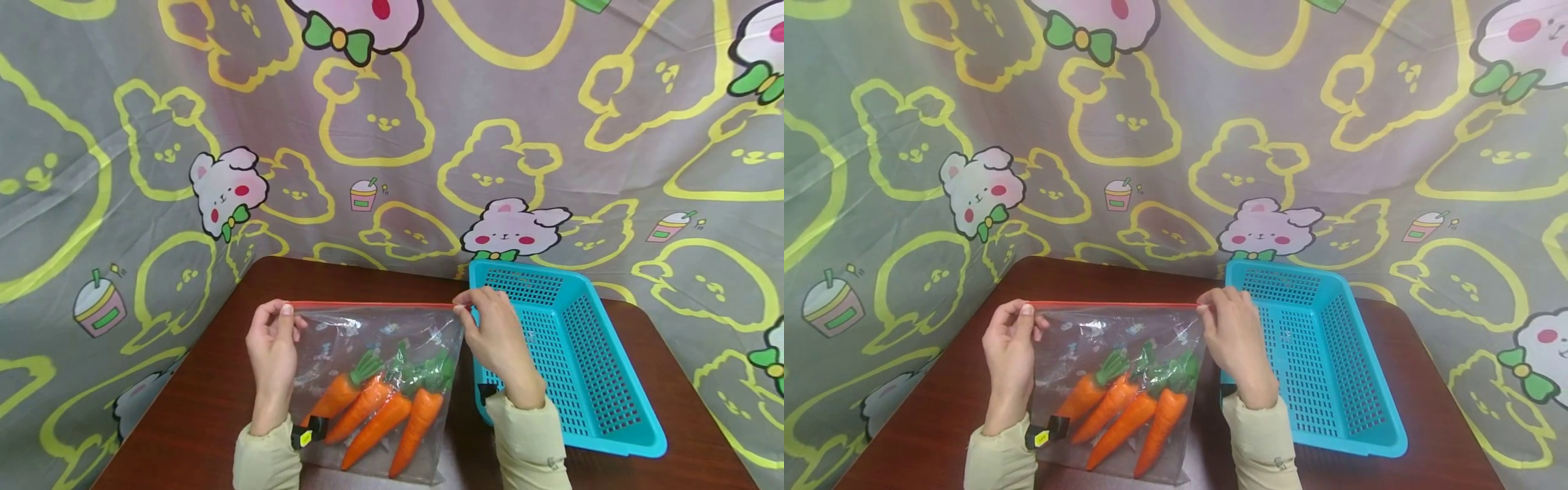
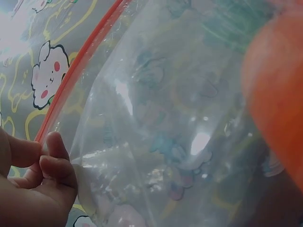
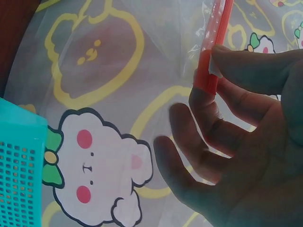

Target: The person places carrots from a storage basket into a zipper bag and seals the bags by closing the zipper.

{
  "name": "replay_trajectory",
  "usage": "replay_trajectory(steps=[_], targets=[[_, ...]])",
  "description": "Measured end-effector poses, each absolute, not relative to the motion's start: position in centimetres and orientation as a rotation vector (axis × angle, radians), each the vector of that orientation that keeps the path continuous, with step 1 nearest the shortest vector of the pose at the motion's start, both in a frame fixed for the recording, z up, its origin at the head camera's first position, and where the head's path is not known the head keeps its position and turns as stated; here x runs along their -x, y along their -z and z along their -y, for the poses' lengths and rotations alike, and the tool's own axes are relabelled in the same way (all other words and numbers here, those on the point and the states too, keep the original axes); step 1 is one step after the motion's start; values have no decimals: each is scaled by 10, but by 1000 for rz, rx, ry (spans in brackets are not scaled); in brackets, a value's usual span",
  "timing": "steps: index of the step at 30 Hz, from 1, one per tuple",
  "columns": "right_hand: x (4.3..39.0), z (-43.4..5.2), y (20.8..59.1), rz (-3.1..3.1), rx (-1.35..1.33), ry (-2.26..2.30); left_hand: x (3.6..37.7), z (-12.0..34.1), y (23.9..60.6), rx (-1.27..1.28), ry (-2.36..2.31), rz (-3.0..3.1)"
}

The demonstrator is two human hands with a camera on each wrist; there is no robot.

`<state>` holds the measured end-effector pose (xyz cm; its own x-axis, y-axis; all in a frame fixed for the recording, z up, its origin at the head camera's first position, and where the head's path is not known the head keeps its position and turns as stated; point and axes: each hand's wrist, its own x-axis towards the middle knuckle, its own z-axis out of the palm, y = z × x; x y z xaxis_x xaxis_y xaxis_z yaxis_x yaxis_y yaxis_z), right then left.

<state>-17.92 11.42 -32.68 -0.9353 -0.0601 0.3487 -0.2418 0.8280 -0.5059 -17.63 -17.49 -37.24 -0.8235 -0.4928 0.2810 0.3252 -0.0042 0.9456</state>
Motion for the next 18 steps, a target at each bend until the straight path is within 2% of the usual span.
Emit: replay_trajectory(steps=[18], targets=[[175, -106, 353, 2570, -195, -1161, 175, 183, 371, -157, 1895, 1638]])
